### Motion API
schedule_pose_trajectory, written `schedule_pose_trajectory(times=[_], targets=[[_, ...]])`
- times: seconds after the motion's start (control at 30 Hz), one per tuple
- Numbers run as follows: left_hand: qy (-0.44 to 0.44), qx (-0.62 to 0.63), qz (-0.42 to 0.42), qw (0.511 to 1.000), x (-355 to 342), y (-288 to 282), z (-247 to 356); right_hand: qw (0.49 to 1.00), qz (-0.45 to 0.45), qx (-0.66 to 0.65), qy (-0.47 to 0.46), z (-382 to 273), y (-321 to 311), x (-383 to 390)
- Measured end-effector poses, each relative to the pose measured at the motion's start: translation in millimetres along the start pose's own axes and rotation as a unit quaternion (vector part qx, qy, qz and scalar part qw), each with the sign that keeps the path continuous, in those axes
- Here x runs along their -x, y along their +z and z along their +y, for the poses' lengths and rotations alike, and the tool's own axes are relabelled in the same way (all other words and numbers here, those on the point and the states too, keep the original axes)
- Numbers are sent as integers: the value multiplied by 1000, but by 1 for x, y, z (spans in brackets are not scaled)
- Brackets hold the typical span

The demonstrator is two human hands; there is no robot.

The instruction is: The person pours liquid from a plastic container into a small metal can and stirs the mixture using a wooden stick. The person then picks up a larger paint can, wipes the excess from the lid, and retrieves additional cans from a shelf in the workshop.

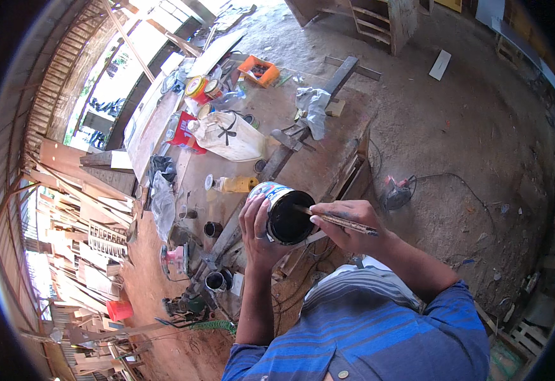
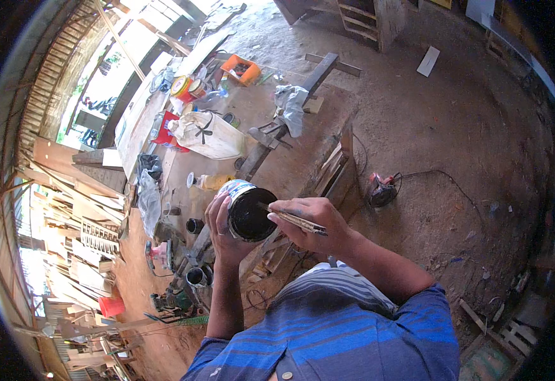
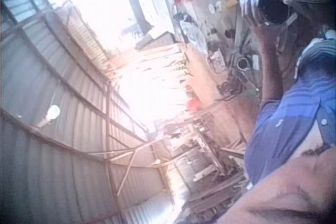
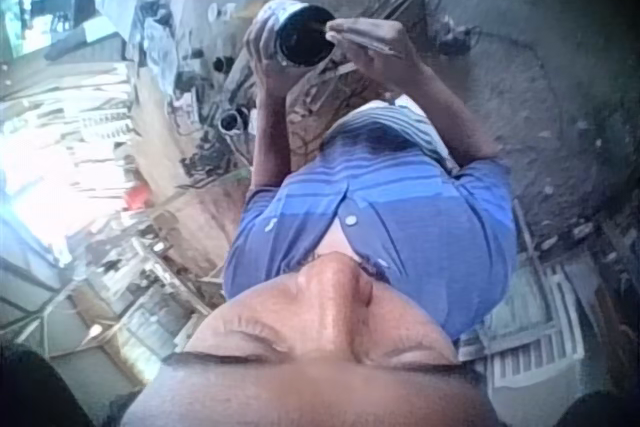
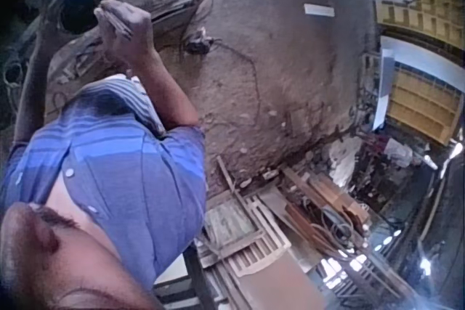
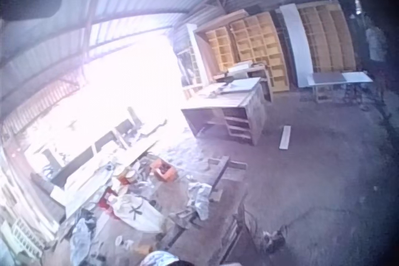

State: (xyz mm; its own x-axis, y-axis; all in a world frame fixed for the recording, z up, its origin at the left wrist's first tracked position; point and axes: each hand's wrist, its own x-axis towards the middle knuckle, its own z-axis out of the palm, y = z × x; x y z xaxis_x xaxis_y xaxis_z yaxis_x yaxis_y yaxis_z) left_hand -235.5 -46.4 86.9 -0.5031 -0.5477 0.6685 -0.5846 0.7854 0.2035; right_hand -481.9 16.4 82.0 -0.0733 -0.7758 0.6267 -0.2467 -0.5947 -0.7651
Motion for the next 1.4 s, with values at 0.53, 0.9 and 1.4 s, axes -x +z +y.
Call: schedule_pose_trajectory(times=[0.53, 0.9, 1.4], targets=[[7, -16, -11, 1000, 2, 3, 4, 999, -30, 19, -9, -6, 4, 24], [-31, 45, -14, 998, 2, 7, 1, 999, 26, 20, -29, -2, 0, 12], [-31, 97, -14, 995, 15, 12, -13, 989, -135, 58, -25, -4, -1, 14]])
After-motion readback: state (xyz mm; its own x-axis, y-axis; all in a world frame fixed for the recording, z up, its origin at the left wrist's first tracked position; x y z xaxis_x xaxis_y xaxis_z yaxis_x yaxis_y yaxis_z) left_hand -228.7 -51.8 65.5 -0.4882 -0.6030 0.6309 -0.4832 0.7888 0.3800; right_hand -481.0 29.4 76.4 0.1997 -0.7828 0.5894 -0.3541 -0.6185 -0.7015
